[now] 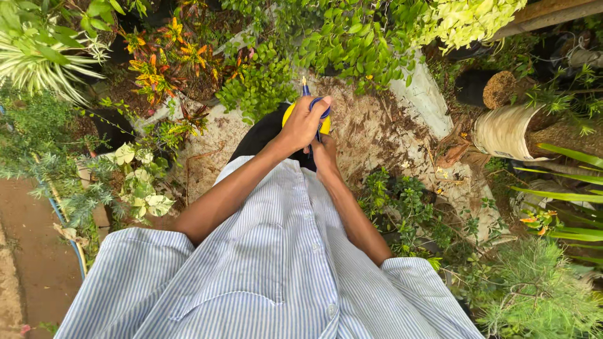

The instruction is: The person walks through a garden while holding a yellow and blue handheld sprayer, spraying water onto various potted plants and ground areas. The person moves along a paved path, adjusting the sprayer nozzle and direction to cover different plant clusters.

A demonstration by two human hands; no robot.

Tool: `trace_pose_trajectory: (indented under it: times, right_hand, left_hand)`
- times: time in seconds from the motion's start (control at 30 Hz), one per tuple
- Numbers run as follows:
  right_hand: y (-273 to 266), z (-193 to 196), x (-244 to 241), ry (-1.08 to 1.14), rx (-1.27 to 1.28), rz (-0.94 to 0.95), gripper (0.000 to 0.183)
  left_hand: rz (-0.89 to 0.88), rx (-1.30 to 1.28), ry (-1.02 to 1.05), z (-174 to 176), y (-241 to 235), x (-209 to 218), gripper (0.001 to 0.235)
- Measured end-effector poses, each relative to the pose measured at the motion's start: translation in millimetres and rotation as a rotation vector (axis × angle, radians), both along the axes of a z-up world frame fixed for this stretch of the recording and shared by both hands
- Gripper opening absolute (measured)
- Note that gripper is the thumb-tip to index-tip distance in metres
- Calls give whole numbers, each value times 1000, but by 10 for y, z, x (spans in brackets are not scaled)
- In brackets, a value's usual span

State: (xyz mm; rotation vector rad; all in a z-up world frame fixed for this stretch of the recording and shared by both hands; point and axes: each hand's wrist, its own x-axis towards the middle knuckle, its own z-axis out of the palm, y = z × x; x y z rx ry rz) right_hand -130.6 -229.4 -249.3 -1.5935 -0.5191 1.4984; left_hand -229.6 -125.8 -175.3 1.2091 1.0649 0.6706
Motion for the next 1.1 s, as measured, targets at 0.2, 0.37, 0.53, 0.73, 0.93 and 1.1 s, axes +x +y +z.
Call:
trace_pose_trajectory:
  times: [0.2, 0.37, 0.53, 0.73, 0.93, 1.1]
  right_hand:
    - [-172, -51, -125, -136, -109, 64, 27]
    - [-369, -175, -231, -6, -186, 97, 18]
    - [-521, -250, -404, 60, -233, 143, 16]
    - [-429, -136, -731, -16, -216, 185, 19]
    - [-315, 138, -1003, -109, 35, 248, 23]
    - [-208, 294, -1231, -213, 225, 355, 16]
  left_hand:
    - [186, -97, -51, -345, -241, -161, 49]
    - [147, -146, -45, -620, -427, -340, 56]
    - [179, -69, -8, -582, -576, -567, 51]
    - [262, -127, -47, -167, -458, -916, 49]
    - [170, 43, -35, 374, -466, -1285, 52]
    - [239, 199, -33, 589, -583, -1565, 48]
